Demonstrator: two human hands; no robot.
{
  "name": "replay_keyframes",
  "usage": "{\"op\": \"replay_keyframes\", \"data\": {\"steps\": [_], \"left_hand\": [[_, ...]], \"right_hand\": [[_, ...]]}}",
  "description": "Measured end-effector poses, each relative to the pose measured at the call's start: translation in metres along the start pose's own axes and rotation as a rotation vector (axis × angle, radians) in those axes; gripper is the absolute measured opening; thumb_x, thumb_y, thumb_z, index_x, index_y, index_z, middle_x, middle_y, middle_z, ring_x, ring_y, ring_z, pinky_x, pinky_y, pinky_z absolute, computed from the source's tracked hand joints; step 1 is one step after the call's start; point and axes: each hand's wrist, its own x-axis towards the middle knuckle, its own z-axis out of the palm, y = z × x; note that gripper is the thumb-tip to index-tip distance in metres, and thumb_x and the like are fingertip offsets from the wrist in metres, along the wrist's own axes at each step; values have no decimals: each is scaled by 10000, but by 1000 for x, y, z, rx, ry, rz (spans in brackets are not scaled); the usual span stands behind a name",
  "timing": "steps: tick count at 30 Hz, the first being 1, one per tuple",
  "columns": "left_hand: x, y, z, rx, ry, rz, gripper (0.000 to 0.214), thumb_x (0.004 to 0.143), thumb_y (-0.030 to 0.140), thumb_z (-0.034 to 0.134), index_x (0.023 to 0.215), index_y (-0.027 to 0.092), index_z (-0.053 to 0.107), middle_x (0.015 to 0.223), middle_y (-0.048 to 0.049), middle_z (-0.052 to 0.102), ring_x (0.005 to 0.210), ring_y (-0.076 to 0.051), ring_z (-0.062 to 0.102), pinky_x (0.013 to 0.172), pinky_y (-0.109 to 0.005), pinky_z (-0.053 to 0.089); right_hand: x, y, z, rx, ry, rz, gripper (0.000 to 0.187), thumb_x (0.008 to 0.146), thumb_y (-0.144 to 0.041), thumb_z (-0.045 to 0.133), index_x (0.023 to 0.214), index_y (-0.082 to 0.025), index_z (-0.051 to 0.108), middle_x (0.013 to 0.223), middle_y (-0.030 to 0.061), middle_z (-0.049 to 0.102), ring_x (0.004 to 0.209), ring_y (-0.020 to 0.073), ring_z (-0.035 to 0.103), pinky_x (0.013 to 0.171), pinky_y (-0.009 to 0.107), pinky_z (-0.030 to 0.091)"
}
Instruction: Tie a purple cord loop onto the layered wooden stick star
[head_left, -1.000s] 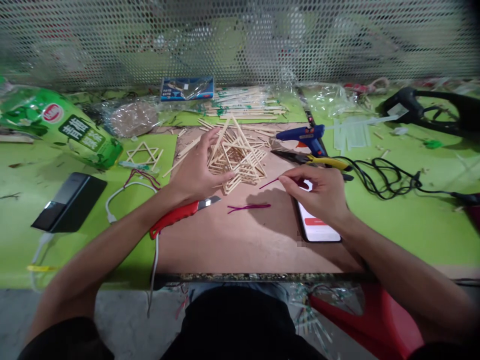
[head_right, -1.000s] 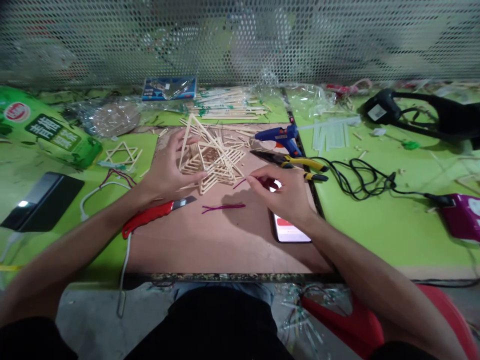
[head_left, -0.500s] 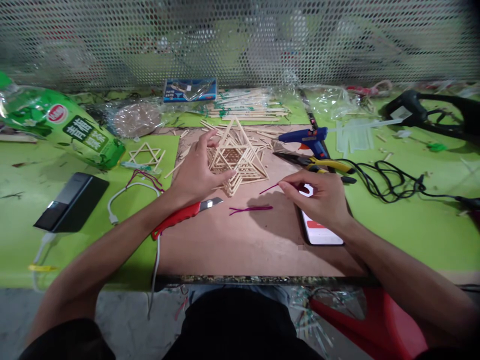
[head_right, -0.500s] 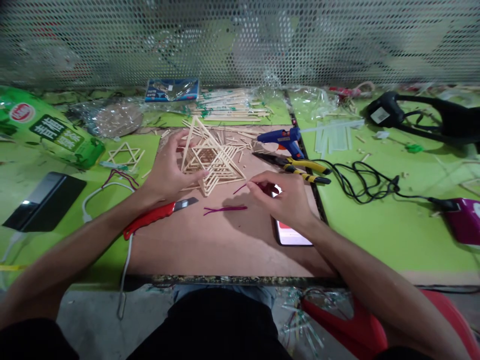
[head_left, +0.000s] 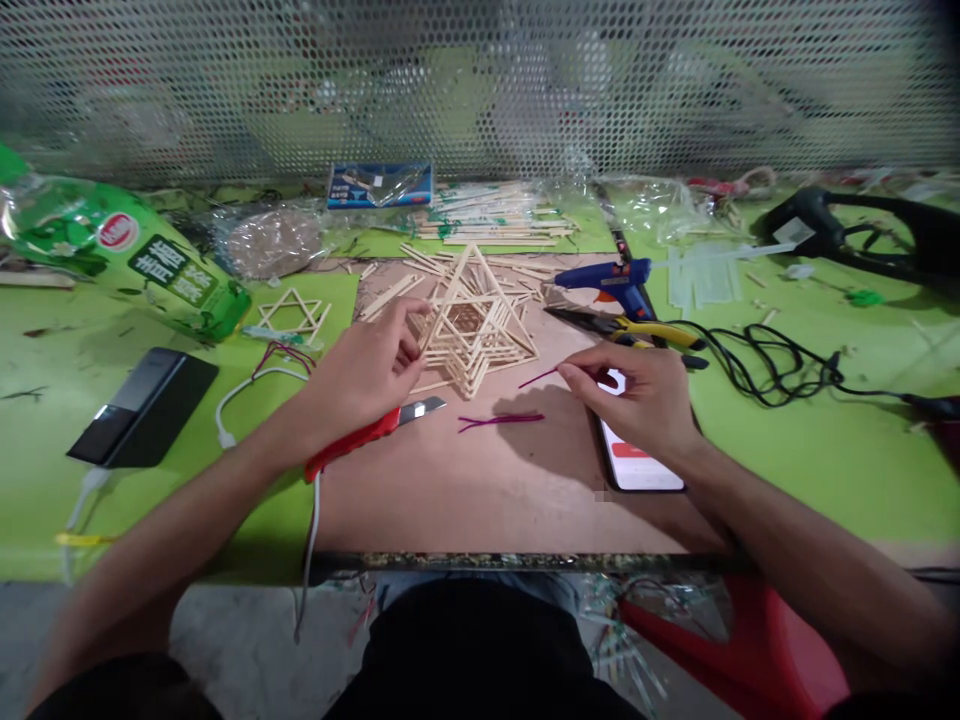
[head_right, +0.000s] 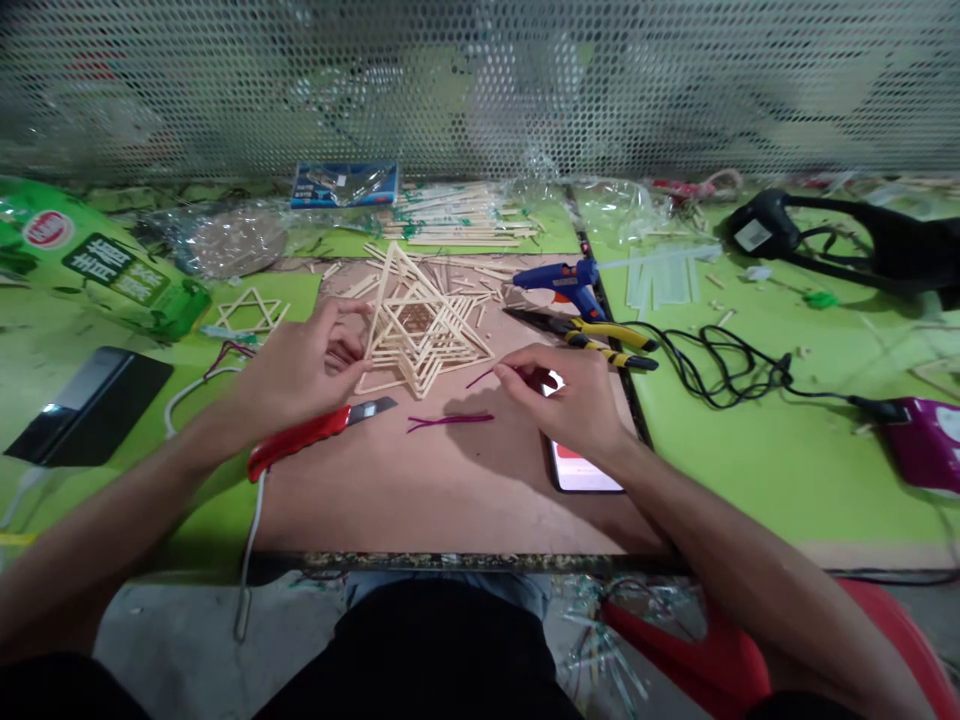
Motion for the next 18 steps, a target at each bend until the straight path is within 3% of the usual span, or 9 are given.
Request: {"op": "replay_keyframes", "data": {"steps": [6, 12, 15, 18], "left_hand": [[-14, 19, 14, -219, -31, 6, 611, 828, 205, 690, 1362, 222, 396, 805, 10, 718, 716, -174, 712, 673, -289, 593], [-27, 38, 28, -485, -55, -71, 515, 820, 239, 745, 1242, 240, 450, 790, 13, 715, 698, -164, 727, 640, -261, 615], [-34, 44, 40, -588, -49, -90, 502, 810, 215, 751, 1205, 254, 445, 780, 31, 718, 686, -159, 733, 642, -259, 624], [-42, 49, 57, -588, -64, -65, 496, 818, 236, 756, 1195, 262, 435, 827, 20, 750, 737, -179, 752, 673, -290, 631]], "right_hand": [[0, -1, 0, 26, 34, -8, 124, 872, -316, 679, 782, -245, 727, 661, -23, 702, 485, 93, 500, 452, 256, 342], [0, 1, 0, 48, 37, -17, 106, 870, -309, 676, 785, -250, 702, 688, -17, 693, 531, 112, 532, 500, 274, 395], [2, -1, 0, 67, 13, -61, 91, 881, -293, 658, 814, -247, 699, 876, 20, 730, 755, 167, 667, 634, 304, 504], [3, -3, 0, 66, -37, -62, 96, 909, -279, 629, 878, -236, 708, 1145, 50, 723, 1034, 208, 690, 851, 354, 540]]}}
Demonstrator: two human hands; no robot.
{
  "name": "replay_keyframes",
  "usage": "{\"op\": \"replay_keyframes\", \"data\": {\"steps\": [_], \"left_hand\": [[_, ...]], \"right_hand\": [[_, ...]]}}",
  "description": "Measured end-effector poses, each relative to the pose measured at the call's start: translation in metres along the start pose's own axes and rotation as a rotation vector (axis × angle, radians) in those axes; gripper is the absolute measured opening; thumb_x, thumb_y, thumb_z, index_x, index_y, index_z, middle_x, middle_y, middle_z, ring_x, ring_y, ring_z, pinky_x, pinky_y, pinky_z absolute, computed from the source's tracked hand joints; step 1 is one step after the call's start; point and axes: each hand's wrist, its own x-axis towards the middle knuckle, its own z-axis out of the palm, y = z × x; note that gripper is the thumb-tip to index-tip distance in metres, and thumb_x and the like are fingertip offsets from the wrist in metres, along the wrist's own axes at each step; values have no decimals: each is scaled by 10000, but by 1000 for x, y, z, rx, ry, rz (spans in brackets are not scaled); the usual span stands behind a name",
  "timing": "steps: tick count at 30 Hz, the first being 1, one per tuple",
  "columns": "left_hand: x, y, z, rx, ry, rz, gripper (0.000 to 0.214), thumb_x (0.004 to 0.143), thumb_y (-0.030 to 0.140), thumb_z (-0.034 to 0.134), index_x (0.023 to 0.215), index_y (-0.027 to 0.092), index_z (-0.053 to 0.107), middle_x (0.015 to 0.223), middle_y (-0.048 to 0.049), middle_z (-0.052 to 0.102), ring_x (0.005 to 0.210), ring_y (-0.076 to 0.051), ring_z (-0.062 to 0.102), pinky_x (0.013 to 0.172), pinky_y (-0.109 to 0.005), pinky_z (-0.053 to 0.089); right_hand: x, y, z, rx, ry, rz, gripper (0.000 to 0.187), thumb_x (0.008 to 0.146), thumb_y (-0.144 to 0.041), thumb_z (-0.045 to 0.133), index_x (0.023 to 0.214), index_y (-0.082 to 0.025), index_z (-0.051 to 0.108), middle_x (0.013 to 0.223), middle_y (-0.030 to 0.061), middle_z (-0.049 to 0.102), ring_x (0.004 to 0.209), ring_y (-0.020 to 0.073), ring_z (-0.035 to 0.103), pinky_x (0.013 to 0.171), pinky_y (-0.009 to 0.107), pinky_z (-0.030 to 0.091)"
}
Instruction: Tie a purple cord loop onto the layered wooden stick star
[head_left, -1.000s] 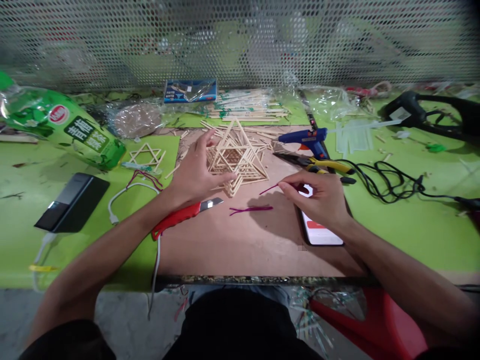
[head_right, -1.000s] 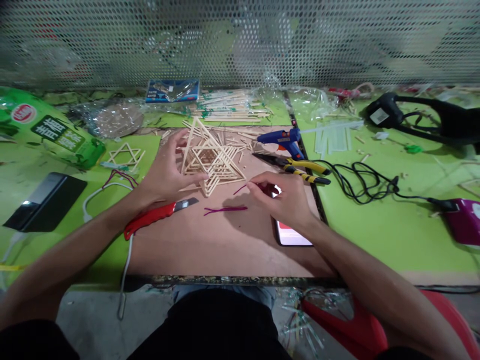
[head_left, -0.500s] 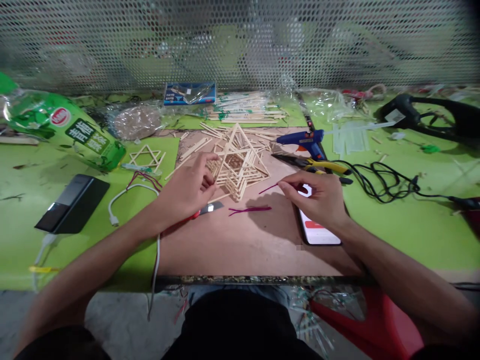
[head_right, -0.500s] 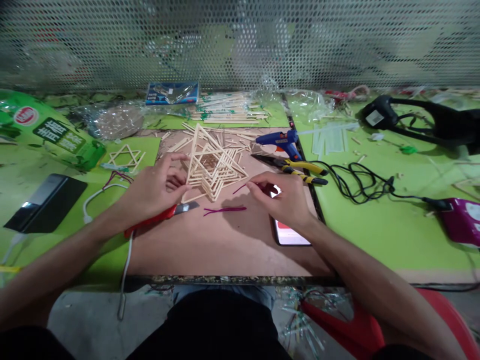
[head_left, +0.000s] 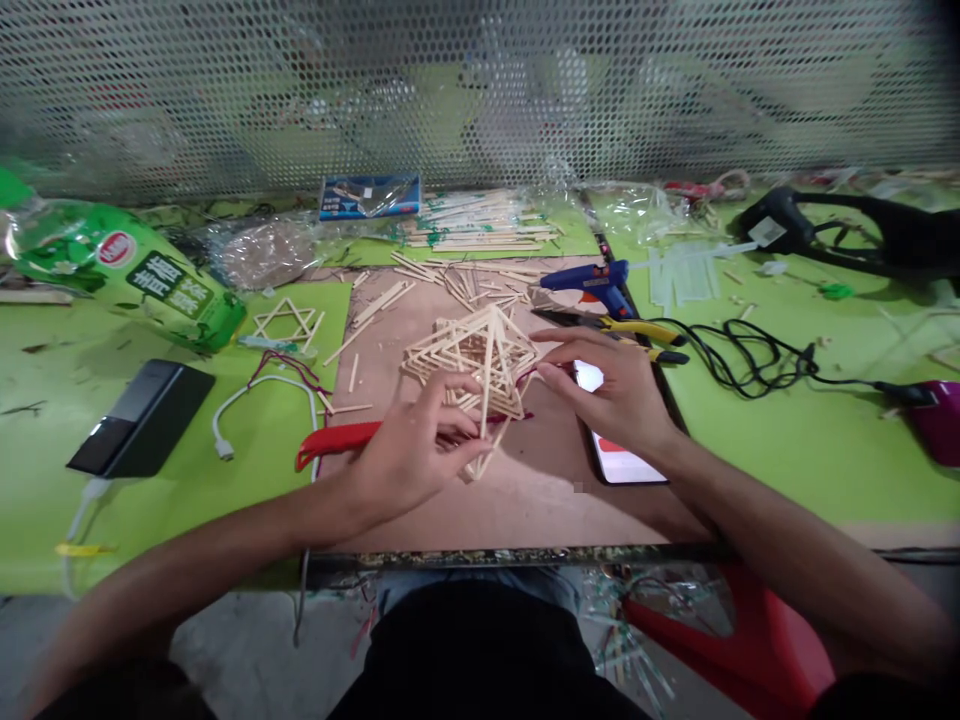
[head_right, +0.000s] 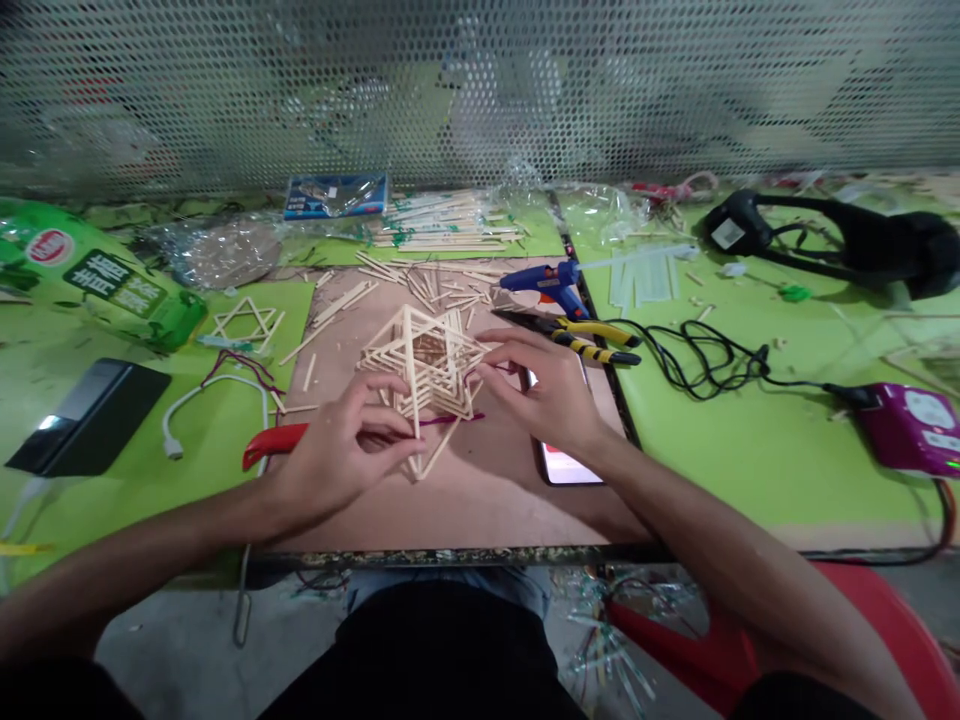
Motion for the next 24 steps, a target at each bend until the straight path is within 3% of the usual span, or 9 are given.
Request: {"op": "replay_keyframes", "data": {"steps": [2, 5, 11, 14, 18, 21, 24], "left_hand": [[-4, -5, 10, 8, -27, 51, 469, 841, 267, 741, 1189, 260, 427, 834, 14, 756, 721, -185, 753, 646, -300, 622], [-10, -11, 22, 59, -4, 113, 420, 877, 327, 715, 1179, 257, 431, 810, 15, 750, 695, -183, 751, 665, -318, 618], [-17, -15, 35, 261, 19, 309, 296, 959, 317, 608, 1192, 258, 437, 1013, -36, 750, 848, -180, 762, 678, -277, 606], [-18, -11, 32, 413, -50, 438, 233, 966, 263, 567, 1178, 235, 476, 991, -40, 753, 801, -177, 753, 676, -291, 598], [-16, -9, 7, 645, -173, 636, 101, 954, 236, 567, 1053, 255, 574, 942, 2, 762, 787, -160, 736, 644, -279, 561], [-11, -17, -16, 716, 115, 732, 160, 901, 236, 655, 1046, 259, 592, 829, 28, 750, 707, -150, 710, 626, -276, 544], [-3, -24, -29, 579, 243, 669, 163, 859, 193, 698, 994, 242, 621, 805, 24, 732, 695, -124, 681, 661, -259, 540]], "right_hand": [[1, 0, 0, 19, -41, 22, 106, 922, -277, 617, 897, -226, 707, 1209, 58, 709, 1105, 214, 679, 936, 372, 523], [1, 1, 2, 102, -66, 19, 101, 923, -279, 617, 921, -227, 703, 1137, 54, 733, 1136, 215, 672, 953, 371, 525], [3, 5, 7, 245, -105, -15, 77, 924, -262, 620, 953, -236, 686, 1210, 55, 708, 1161, 202, 659, 979, 375, 522], [3, 6, 7, 256, -113, -10, 73, 925, -270, 625, 948, -235, 685, 1231, 54, 701, 1174, 204, 653, 987, 378, 518], [2, 3, 3, 205, -32, 30, 77, 913, -280, 641, 929, -240, 704, 1185, 56, 714, 1124, 221, 667, 979, 407, 522], [2, -3, 0, 220, 97, 14, 51, 888, -283, 669, 882, -265, 717, 1041, 42, 726, 1001, 215, 684, 903, 400, 542], [4, -12, 1, 264, 130, 36, 48, 871, -309, 691, 835, -283, 711, 859, 18, 708, 800, 185, 668, 746, 360, 546]]}}
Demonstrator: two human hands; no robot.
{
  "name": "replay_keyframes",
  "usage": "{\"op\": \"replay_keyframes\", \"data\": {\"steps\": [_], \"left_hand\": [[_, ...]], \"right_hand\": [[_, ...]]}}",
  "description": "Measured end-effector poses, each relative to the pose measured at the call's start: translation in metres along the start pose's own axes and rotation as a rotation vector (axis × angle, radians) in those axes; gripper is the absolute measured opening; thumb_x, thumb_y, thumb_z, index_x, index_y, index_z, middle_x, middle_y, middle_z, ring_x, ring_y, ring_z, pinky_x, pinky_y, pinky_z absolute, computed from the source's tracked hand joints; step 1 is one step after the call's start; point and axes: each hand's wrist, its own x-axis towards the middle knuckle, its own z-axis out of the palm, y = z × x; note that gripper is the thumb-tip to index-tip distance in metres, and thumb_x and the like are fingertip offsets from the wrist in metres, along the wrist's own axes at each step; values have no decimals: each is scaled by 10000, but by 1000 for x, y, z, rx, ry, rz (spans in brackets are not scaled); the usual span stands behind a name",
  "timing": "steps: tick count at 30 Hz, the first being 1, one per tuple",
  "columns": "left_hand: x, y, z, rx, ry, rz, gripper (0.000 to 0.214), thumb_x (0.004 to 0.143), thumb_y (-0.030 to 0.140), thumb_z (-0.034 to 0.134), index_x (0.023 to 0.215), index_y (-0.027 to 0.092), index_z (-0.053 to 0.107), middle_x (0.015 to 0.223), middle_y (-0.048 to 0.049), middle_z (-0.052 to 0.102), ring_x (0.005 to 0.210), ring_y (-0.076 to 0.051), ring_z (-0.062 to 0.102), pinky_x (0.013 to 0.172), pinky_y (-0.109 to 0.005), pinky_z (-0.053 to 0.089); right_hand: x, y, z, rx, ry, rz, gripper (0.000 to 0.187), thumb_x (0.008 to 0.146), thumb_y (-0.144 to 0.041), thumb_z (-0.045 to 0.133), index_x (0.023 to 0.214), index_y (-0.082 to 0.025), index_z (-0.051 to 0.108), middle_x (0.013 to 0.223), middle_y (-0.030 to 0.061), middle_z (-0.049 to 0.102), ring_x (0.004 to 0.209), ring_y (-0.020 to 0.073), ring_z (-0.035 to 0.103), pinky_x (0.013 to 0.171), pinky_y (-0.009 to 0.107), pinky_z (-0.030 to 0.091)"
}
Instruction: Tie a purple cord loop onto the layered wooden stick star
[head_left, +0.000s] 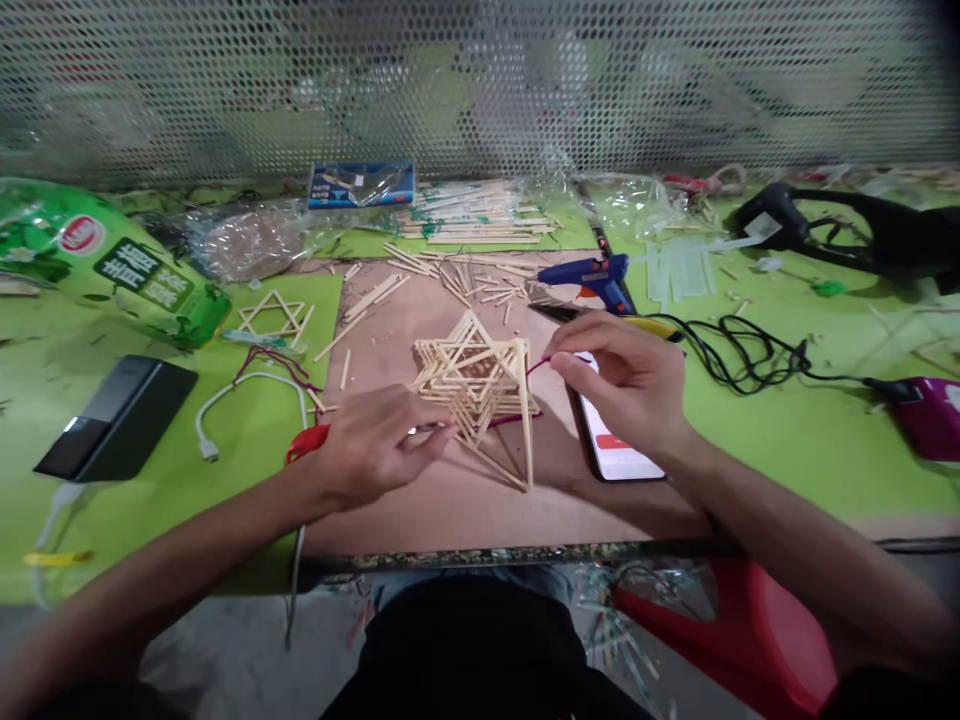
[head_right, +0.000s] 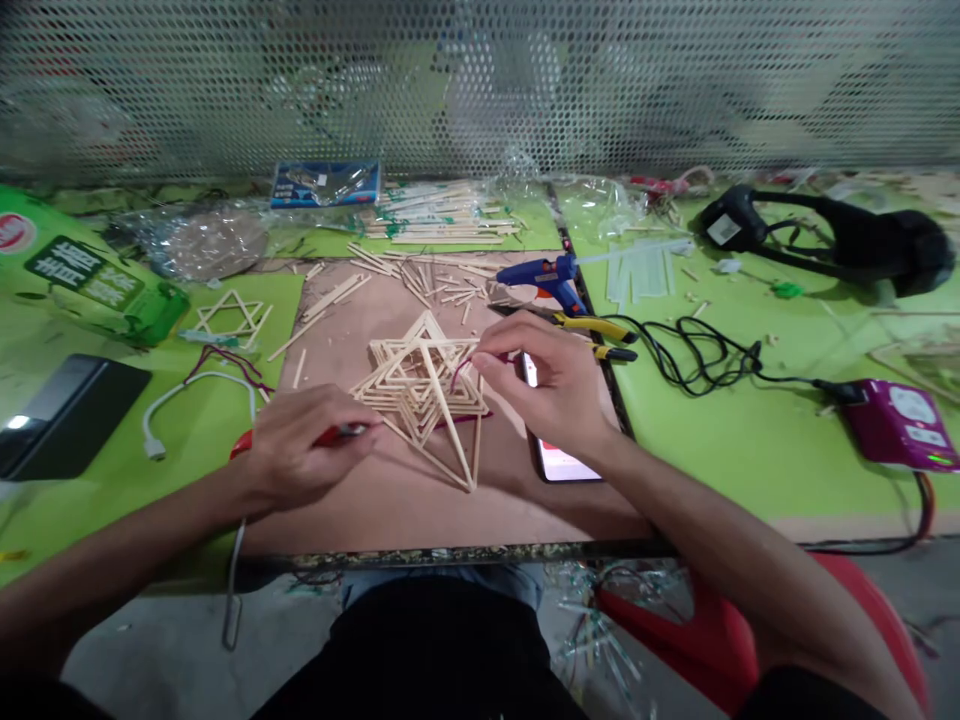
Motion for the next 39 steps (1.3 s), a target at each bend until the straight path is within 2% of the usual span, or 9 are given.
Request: {"op": "replay_keyframes", "data": {"steps": [4, 9, 13, 18, 21, 28, 31, 34, 39], "left_hand": [[3, -8, 3, -6, -66, -107, 107, 893, 218, 658, 999, 233, 661, 819, 9, 709, 714, -114, 658, 645, -242, 516], [5, -12, 7, 208, -102, 13, 97, 917, 228, 625, 991, 198, 679, 776, -2, 685, 668, -128, 642, 565, -256, 469], [10, -17, 6, 379, -135, 178, 131, 919, 231, 628, 1035, 189, 674, 698, 16, 648, 607, -141, 613, 495, -286, 407], [15, -17, 7, 450, -128, 241, 181, 914, 248, 651, 1075, 167, 676, 666, 31, 633, 573, -135, 599, 476, -289, 390], [18, -15, 8, 498, -144, 300, 183, 917, 249, 649, 1076, 165, 685, 677, 32, 650, 574, -131, 605, 489, -288, 407], [28, -9, 12, 615, -142, 249, 130, 947, 241, 601, 971, 153, 694, 553, 32, 582, 491, -126, 558, 449, -294, 320], [30, -6, 12, 665, -221, 193, 157, 963, 225, 560, 988, 146, 694, 547, 20, 584, 486, -133, 568, 458, -297, 311], [29, -2, 14, 669, -312, 130, 225, 987, 223, 510, 1118, 155, 678, 556, 12, 616, 496, -140, 598, 463, -288, 310], [31, 7, 18, 641, -442, -75, 326, 1030, 329, 417, 1219, 191, 645, 539, -6, 644, 453, -179, 613, 441, -286, 258]], "right_hand": [[6, -10, 10, -70, -99, 65, 105, 888, -348, 666, 830, -291, 732, 762, -9, 717, 624, 144, 608, 580, 308, 485], [13, -16, 15, -235, -153, -22, 125, 899, -277, 640, 824, -283, 740, 697, -28, 710, 504, 89, 533, 472, 265, 397], [14, -9, 15, -394, -129, -234, 141, 917, -227, 614, 827, -260, 718, 610, -22, 657, 494, 82, 527, 475, 244, 399], [13, 5, 15, -527, 37, -610, 94, 860, -110, 664, 856, -204, 672, 582, -26, 632, 509, 88, 556, 498, 228, 429], [13, 7, 13, -552, 57, -702, 108, 833, -99, 697, 885, -190, 672, 583, -15, 634, 525, 106, 573, 531, 244, 466], [11, 12, 10, -601, 8, -751, 126, 860, -138, 677, 956, -216, 696, 579, -16, 630, 542, 123, 586, 541, 263, 482], [10, 14, 13, -570, 13, -739, 125, 861, -154, 688, 969, -217, 697, 599, -15, 644, 547, 119, 583, 552, 262, 493], [10, 12, 16, -530, 49, -685, 116, 857, -131, 685, 914, -233, 687, 626, -19, 665, 543, 102, 584, 539, 240, 487], [11, 6, 15, -449, 6, -609, 95, 841, -84, 688, 877, -171, 671, 645, 19, 677, 518, 80, 540, 504, 221, 432]]}}
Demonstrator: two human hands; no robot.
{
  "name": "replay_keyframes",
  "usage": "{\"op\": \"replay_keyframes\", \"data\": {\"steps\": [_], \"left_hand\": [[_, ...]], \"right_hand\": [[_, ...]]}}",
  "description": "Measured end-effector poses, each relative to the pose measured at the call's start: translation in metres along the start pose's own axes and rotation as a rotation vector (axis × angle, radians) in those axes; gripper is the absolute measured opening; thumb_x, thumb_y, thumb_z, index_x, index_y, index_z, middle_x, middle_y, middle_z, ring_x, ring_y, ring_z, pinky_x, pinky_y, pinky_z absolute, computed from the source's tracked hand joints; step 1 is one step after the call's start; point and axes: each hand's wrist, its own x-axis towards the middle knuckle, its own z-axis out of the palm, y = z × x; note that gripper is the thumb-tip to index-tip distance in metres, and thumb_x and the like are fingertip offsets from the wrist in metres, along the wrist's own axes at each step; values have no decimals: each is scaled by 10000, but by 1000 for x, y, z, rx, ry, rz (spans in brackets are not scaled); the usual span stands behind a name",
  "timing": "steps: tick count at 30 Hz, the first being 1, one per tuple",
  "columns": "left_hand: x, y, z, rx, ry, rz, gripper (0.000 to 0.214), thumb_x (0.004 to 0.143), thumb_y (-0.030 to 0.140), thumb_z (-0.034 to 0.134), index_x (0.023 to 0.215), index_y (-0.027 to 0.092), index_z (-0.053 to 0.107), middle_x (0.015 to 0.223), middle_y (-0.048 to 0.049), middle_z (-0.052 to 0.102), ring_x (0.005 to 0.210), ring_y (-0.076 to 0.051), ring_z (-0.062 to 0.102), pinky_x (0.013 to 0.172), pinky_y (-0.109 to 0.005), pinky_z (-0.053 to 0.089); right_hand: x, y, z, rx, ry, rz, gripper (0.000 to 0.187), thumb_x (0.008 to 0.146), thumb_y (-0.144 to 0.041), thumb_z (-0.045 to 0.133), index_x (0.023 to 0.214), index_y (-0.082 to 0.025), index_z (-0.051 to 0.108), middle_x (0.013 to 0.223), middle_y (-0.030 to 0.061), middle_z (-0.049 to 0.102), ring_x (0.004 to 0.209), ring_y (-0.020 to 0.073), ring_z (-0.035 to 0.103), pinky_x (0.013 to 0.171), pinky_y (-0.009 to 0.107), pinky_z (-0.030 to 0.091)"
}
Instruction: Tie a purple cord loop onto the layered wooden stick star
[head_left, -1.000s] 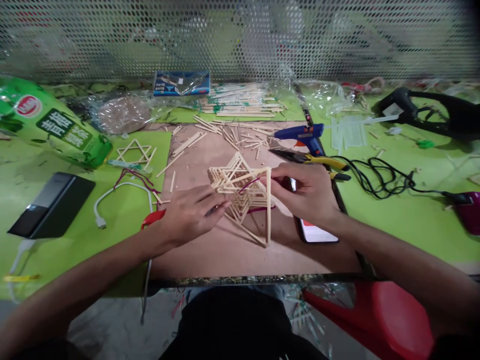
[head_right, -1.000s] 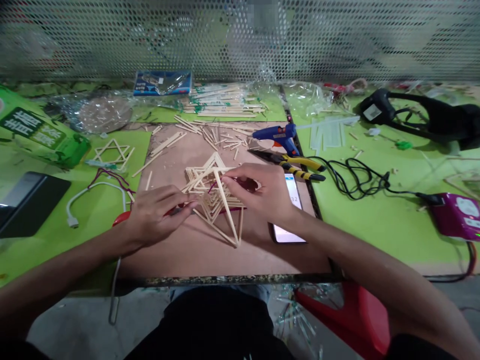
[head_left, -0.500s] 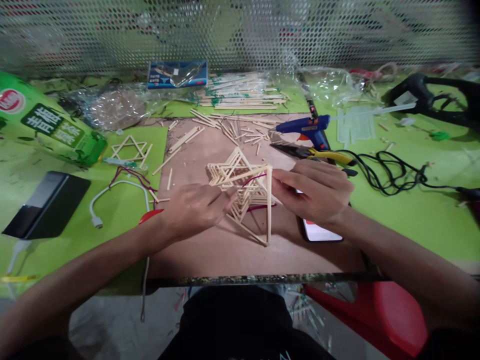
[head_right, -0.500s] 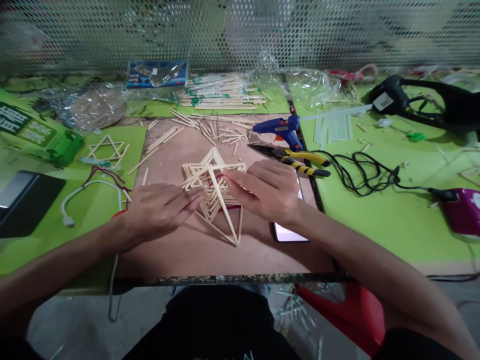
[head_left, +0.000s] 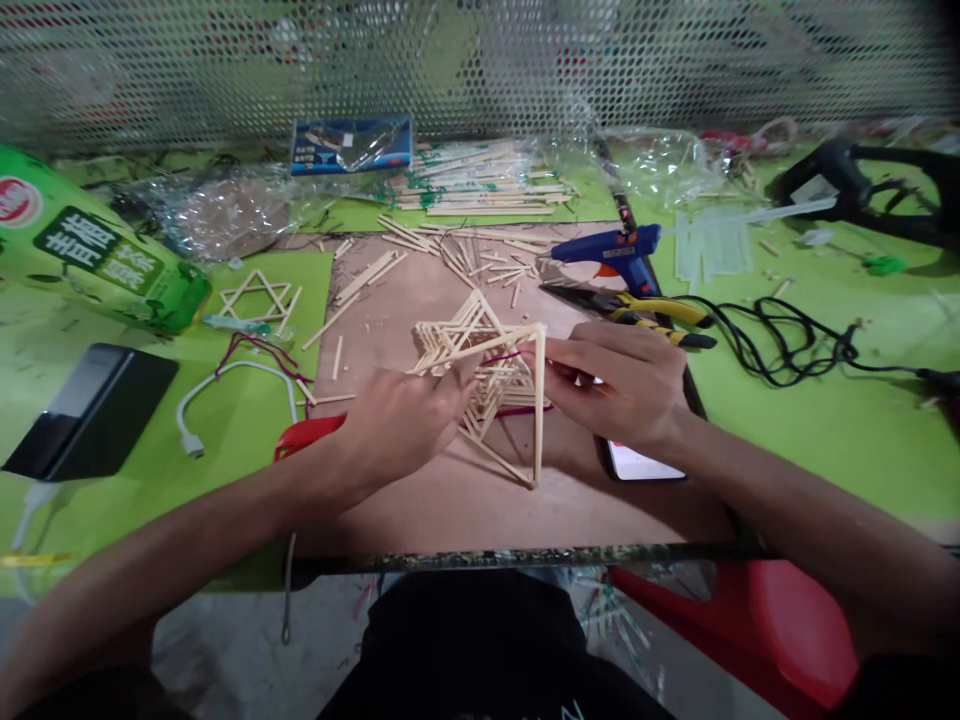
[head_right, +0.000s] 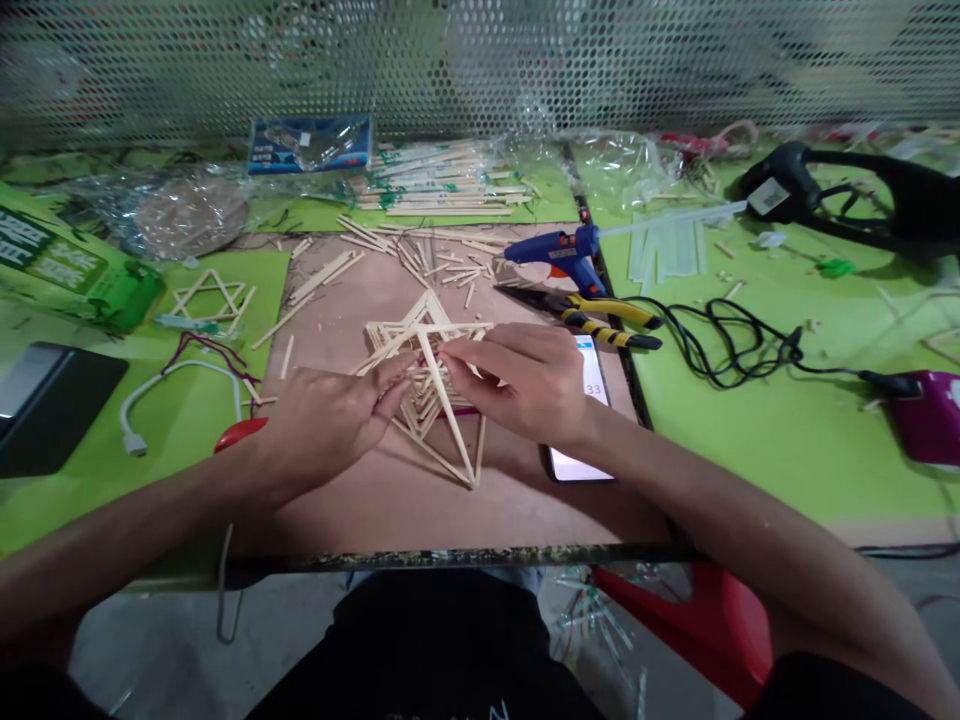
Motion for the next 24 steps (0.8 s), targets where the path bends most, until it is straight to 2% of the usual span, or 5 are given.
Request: {"op": "replay_keyframes", "data": {"steps": [3, 9, 14, 21, 24], "left_hand": [[3, 4, -1, -35, -69, -37, 357, 1037, 336, 381, 1279, 209, 612, 550, -23, 654, 490, -197, 642, 460, -276, 270], [8, 6, -3, -103, -207, -105, 413, 1041, 342, 343, 1395, 222, 519, 632, -47, 699, 574, -228, 688, 518, -285, 381], [9, 5, -3, -133, -270, -128, 415, 1041, 359, 331, 1379, 226, 534, 683, -60, 714, 630, -244, 707, 564, -304, 444], [13, 5, -4, -165, -240, -193, 399, 1037, 392, 358, 1317, 239, 598, 783, -83, 744, 636, -233, 702, 581, -317, 469], [12, 4, -3, -151, -205, -172, 388, 1033, 384, 376, 1296, 234, 619, 772, -81, 747, 608, -230, 695, 553, -312, 451]], "right_hand": [[-1, -1, 0, 16, 1, 9, 88, 832, -79, 701, 873, -153, 676, 643, 23, 674, 518, 72, 528, 513, 213, 426], [-4, -3, 3, 77, 14, 63, 94, 833, -86, 702, 883, -166, 697, 625, 2, 653, 520, 70, 511, 520, 208, 417], [-3, -5, 4, 106, 3, 114, 68, 847, -93, 687, 874, -151, 710, 598, 3, 635, 502, 66, 490, 490, 200, 385], [-4, -1, 5, 19, -10, 67, 60, 873, -111, 649, 859, -156, 687, 609, 6, 653, 506, 74, 518, 502, 210, 398], [-3, 1, 5, -51, -18, 19, 63, 864, -107, 651, 844, -157, 684, 606, 12, 659, 503, 86, 533, 497, 227, 403]]}}
